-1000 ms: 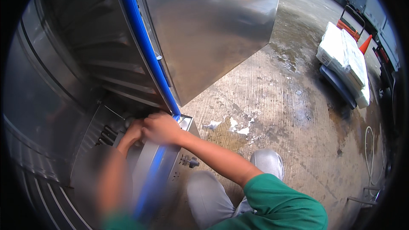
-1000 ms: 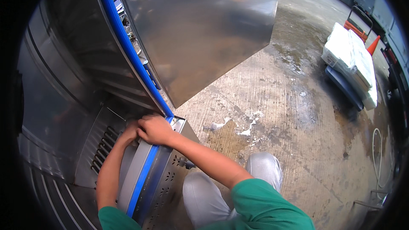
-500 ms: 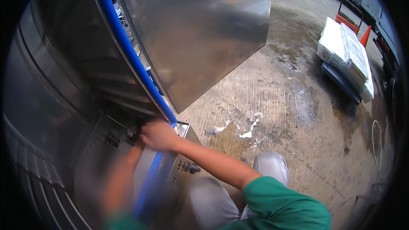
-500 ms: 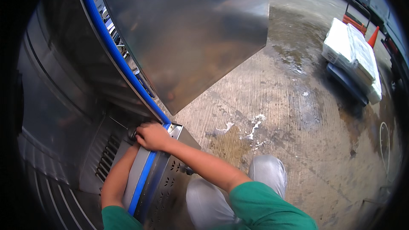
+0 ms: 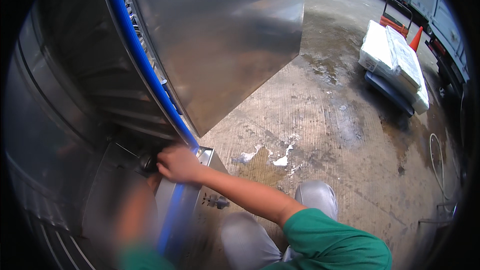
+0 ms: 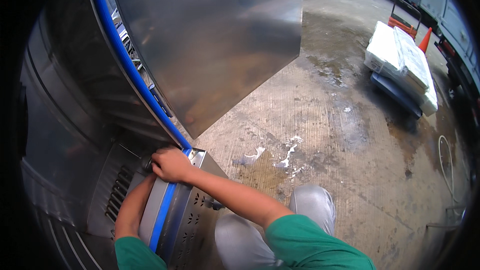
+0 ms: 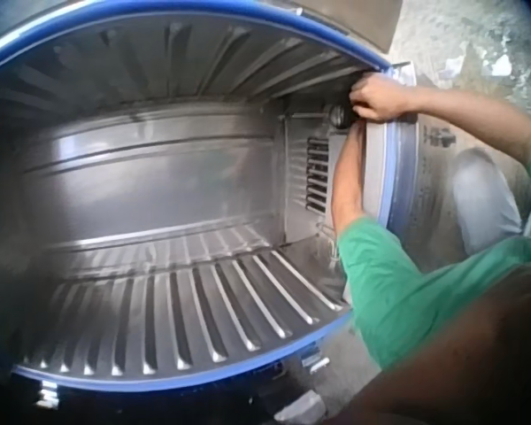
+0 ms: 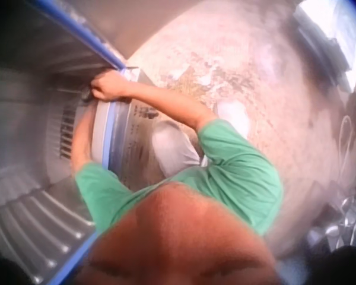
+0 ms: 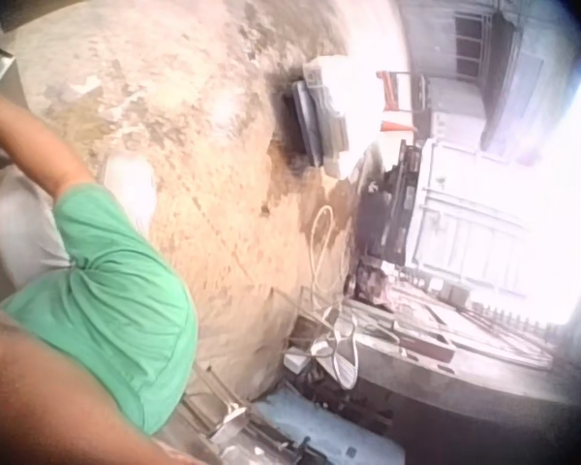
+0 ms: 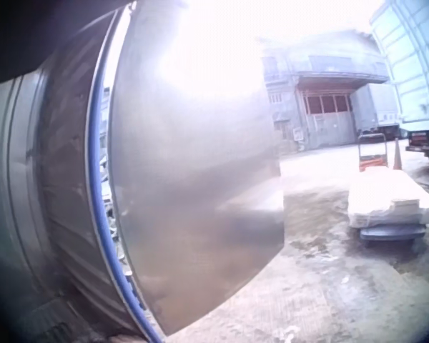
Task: The person cleans the interior of a large stainless steel appliance using a cloth. They wipe the bottom, sides, and top surfaces, repeatedly wringing out the cloth to remove moisture before continuing to wipe different areas.
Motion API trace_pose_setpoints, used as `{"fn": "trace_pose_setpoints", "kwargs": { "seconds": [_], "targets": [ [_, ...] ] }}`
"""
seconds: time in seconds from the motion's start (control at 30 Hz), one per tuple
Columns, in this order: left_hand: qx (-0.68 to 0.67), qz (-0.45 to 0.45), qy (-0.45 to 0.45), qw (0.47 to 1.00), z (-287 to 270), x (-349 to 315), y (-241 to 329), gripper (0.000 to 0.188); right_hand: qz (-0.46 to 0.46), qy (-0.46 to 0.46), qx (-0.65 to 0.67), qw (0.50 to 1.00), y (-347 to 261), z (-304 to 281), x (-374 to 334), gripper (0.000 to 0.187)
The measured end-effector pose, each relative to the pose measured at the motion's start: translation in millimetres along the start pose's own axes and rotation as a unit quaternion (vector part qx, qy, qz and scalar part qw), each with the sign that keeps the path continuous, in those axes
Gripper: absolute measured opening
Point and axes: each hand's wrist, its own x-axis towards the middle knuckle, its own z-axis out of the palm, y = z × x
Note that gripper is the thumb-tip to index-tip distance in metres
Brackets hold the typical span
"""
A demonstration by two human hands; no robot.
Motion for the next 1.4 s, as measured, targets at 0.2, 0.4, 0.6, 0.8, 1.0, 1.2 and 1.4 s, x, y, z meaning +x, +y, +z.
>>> {"fn": "trace_pose_setpoints", "kwargs": {
  "seconds": [0.2, 0.4, 0.6, 0.8, 1.0, 1.2, 1.4],
  "targets": [
    [-0.161, -0.046, -0.060, 0.984, -33.6, 25.4, -11.8, 0.032, -0.009, 0.013, 0.013, 1.000, 2.9, 2.9, -0.5, 0.023],
    [0.528, 0.027, 0.157, 0.834, -22.6, 22.4, 6.7, 0.033, -0.013, 0.019, 0.002, 1.000, 3.6, 5.0, 0.9, 0.023],
    [0.421, 0.135, 0.109, 0.890, 35.3, -3.3, 37.5, 0.034, -0.010, 0.025, 0.002, 1.000, 2.0, 4.0, -1.3, 0.022],
    [0.312, 0.122, 0.073, 0.940, 52.9, 6.5, 26.9, 0.034, -0.014, 0.026, -0.004, 1.000, 2.5, 5.5, -3.0, 0.023],
    [0.216, 0.098, 0.065, 0.969, 38.5, 2.3, 18.3, 0.034, -0.004, 0.032, -0.005, 0.999, 1.2, 5.3, -2.0, 0.023],
    [0.102, 0.074, 0.057, 0.990, 11.7, -3.9, 8.6, 0.034, -0.009, 0.030, -0.016, 0.999, 2.7, 6.9, -1.3, 0.023],
    [0.340, 0.089, 0.077, 0.933, -25.7, 6.3, 3.1, 0.035, -0.011, 0.036, -0.021, 0.999, 4.9, 9.2, -2.9, 0.022]
  ]
}}
